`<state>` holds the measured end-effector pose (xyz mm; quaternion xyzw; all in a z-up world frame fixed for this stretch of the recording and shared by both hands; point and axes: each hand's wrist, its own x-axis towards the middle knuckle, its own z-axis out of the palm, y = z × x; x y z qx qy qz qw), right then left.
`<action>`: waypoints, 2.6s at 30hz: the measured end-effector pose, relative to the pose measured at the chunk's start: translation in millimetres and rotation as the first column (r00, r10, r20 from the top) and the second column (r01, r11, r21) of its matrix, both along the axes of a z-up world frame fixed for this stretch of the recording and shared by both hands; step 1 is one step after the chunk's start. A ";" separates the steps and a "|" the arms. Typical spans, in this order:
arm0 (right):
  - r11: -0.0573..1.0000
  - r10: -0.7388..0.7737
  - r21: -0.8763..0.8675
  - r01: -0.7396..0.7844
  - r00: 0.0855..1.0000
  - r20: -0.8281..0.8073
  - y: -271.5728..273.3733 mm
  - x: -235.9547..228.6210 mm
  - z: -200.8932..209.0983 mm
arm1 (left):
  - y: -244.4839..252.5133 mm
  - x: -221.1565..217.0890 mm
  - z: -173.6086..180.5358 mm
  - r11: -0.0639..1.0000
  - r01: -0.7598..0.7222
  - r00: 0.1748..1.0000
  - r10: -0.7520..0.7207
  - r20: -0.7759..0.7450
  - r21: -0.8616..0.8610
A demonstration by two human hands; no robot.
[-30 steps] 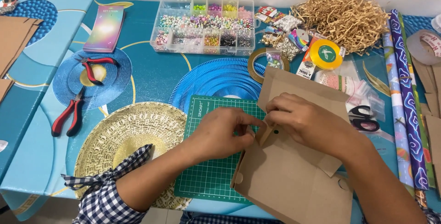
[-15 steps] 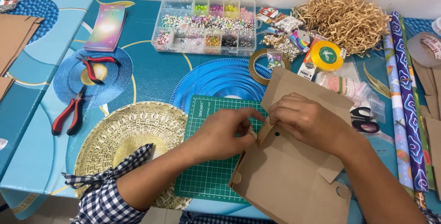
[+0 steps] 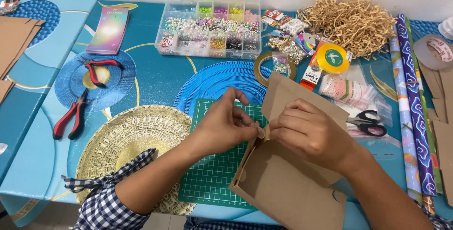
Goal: Assembling a small cardboard box by folding pre-cut flaps into place on a craft table.
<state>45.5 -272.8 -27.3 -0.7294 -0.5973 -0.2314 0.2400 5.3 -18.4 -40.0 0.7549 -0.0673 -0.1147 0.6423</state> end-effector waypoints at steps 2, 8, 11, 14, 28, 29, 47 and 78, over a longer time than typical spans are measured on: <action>1.000 0.000 0.008 0.000 1.000 0.013 -0.9 -0.7 4.7 | -0.7 -0.6 6.1 1.000 -0.018 1.000 0.018 -0.003 -0.006; 0.999 -0.012 0.040 0.008 0.995 0.095 -1.9 -3.9 12.1 | -0.6 -2.7 7.5 0.990 -0.080 0.997 0.082 0.007 -0.120; 0.999 -0.019 0.039 0.013 0.989 0.149 -5.6 -4.2 11.0 | -0.7 -2.7 8.7 0.980 -0.094 0.995 0.096 0.003 -0.173; 0.999 -0.028 0.031 0.022 0.980 0.199 -8.7 -5.4 10.0 | 0.3 0.0 7.6 0.972 -0.103 0.995 0.103 -0.014 -0.213; 0.998 -0.036 0.056 0.023 0.967 0.252 0.9 -5.3 8.8 | -5.9 -1.0 3.4 0.968 -0.141 0.989 0.146 0.011 -0.210; 0.998 -0.046 0.063 0.030 0.964 0.262 2.0 -5.0 9.4 | -5.5 -0.4 1.8 0.969 -0.146 0.987 0.158 0.040 -0.201; 0.977 -0.192 0.132 0.169 0.961 0.196 -1.2 26.7 -38.2 | -4.7 14.1 -10.9 0.950 -0.236 0.966 0.252 0.055 -0.204; 0.776 -0.126 0.011 0.631 0.173 -0.977 53.7 39.1 -28.4 | -8.0 41.0 -55.9 0.788 -0.516 0.838 0.545 -0.008 -0.336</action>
